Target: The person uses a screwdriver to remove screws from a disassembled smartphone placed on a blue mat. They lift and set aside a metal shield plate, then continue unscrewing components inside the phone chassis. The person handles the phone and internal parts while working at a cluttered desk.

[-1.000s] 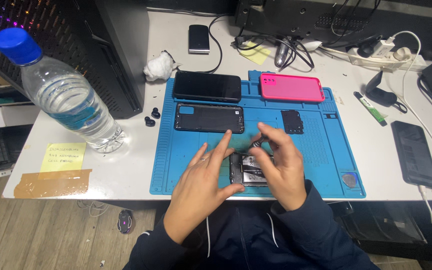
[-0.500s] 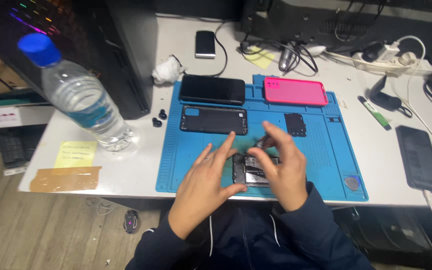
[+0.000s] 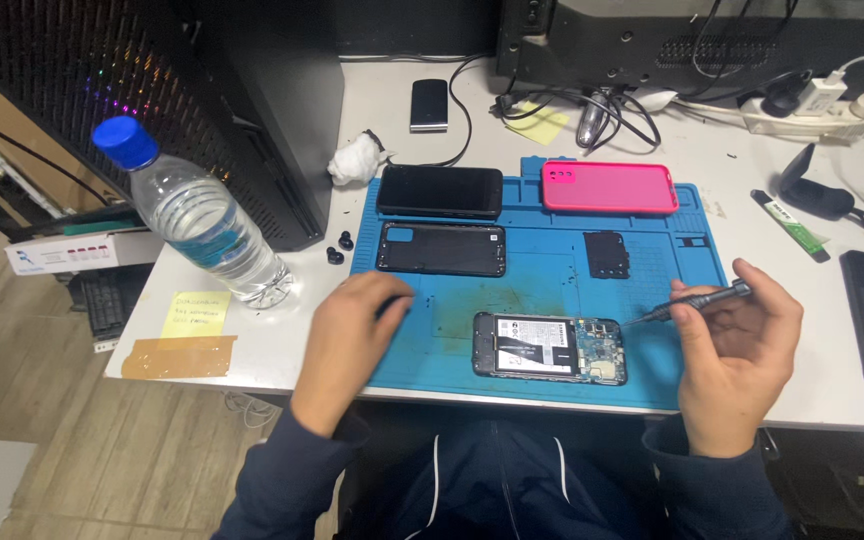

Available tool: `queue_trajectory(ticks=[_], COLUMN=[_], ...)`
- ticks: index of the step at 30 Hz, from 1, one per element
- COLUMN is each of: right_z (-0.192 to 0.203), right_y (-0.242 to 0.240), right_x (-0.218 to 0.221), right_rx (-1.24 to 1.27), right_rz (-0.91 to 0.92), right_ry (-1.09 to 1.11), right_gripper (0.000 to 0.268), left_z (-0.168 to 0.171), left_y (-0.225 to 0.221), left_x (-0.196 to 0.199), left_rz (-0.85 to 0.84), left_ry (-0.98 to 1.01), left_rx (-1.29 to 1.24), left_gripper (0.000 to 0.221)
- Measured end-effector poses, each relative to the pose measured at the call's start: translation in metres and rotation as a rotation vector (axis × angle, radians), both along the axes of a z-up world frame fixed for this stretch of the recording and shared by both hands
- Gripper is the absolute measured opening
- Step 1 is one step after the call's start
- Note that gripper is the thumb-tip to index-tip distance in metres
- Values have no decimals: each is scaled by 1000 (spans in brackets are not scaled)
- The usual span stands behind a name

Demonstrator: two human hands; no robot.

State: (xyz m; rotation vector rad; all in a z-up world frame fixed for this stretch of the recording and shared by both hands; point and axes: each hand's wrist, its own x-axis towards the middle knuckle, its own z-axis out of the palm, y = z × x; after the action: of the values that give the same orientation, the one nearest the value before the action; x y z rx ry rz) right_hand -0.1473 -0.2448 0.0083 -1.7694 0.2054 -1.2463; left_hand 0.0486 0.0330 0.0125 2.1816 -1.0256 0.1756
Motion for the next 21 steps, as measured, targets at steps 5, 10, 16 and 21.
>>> queue_trajectory(ticks=[5, 10, 16, 21], right_z=[-2, -1, -3, -4], right_y=[-1, -1, -3, -4], right_x=[-4, -5, -7, -7], right_rx=[114, 142, 167, 184], right_rz=[-16, -6, 20, 27], right_ry=[64, 53, 52, 39], right_gripper=[48, 48, 48, 48], left_z=[-10, -18, -16, 12], left_y=[-30, -39, -41, -36], left_x=[13, 21, 27, 15], left_rz=[-83, -112, -123, -124], left_ry=[-165, -319, -494, -95], left_rx=[243, 360, 450, 233], left_gripper=[5, 15, 22, 6])
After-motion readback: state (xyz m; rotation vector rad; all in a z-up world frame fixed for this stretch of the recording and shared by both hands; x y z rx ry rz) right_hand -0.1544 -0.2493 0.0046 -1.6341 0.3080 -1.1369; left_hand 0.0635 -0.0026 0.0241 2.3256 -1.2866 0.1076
